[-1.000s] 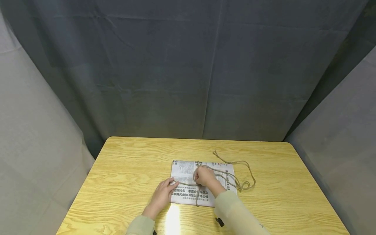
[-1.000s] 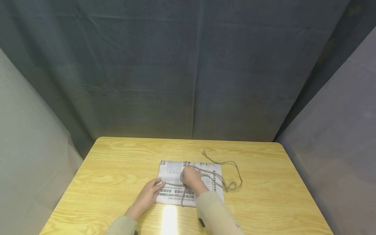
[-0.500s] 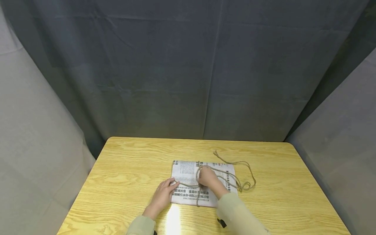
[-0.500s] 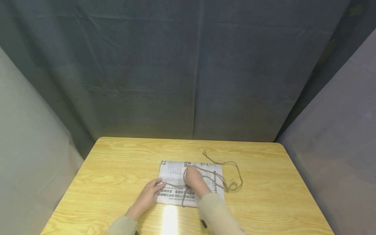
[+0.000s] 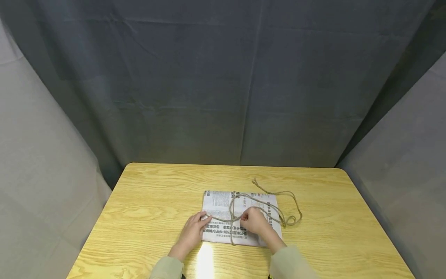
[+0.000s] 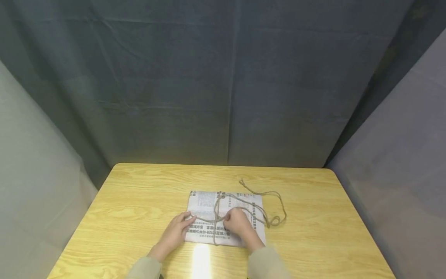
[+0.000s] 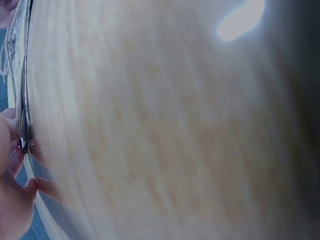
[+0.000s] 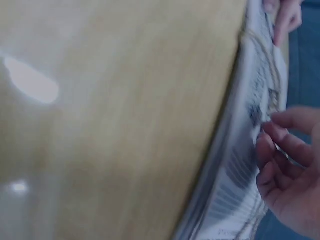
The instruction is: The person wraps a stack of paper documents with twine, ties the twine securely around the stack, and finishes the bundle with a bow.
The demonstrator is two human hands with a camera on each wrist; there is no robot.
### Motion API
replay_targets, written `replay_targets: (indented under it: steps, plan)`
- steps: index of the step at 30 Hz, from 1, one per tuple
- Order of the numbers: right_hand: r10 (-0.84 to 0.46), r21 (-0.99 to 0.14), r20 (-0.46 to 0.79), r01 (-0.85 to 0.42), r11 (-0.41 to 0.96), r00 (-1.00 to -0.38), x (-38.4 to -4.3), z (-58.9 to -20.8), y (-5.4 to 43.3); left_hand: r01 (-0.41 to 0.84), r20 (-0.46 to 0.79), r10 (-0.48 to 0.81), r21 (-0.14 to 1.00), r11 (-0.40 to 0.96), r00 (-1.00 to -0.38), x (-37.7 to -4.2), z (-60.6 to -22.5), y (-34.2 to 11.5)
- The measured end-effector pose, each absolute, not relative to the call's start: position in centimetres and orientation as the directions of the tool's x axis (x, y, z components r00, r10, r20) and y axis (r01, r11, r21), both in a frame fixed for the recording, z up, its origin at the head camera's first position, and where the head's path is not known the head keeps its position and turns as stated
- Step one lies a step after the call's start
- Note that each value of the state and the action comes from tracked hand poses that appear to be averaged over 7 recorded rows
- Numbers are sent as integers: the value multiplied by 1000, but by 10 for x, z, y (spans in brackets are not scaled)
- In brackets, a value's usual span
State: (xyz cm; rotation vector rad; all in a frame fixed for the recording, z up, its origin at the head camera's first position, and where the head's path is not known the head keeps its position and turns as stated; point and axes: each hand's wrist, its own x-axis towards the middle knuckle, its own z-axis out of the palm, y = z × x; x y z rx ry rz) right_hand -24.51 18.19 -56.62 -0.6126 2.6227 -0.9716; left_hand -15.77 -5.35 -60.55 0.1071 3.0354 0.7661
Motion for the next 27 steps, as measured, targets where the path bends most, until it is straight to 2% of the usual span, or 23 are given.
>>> replay_targets:
  steps: [9, 14, 18, 21, 27]
  plan:
    - [-357, -717, 14, -258, 648, -934, -229, -588, 169, 83, 21, 83, 474, 877, -996, -158, -605, -53]
    - [-286, -672, 95, -273, 688, -953, -228, -596, 161, 74, 16, 76, 482, 873, -997, -158, -603, -53]
    - [-288, -637, 73, -267, 723, -955, -229, -594, 158, 68, 8, 73, 483, 873, -997, -158, -603, -53]
    - [-388, -629, 11, -308, 714, -921, -230, -586, 162, 70, 10, 75, 479, 875, -997, -158, -603, -53]
    - [-621, -626, -100, -436, 647, -777, -230, -569, 190, 69, 10, 74, 484, 872, -997, -158, -602, -53]
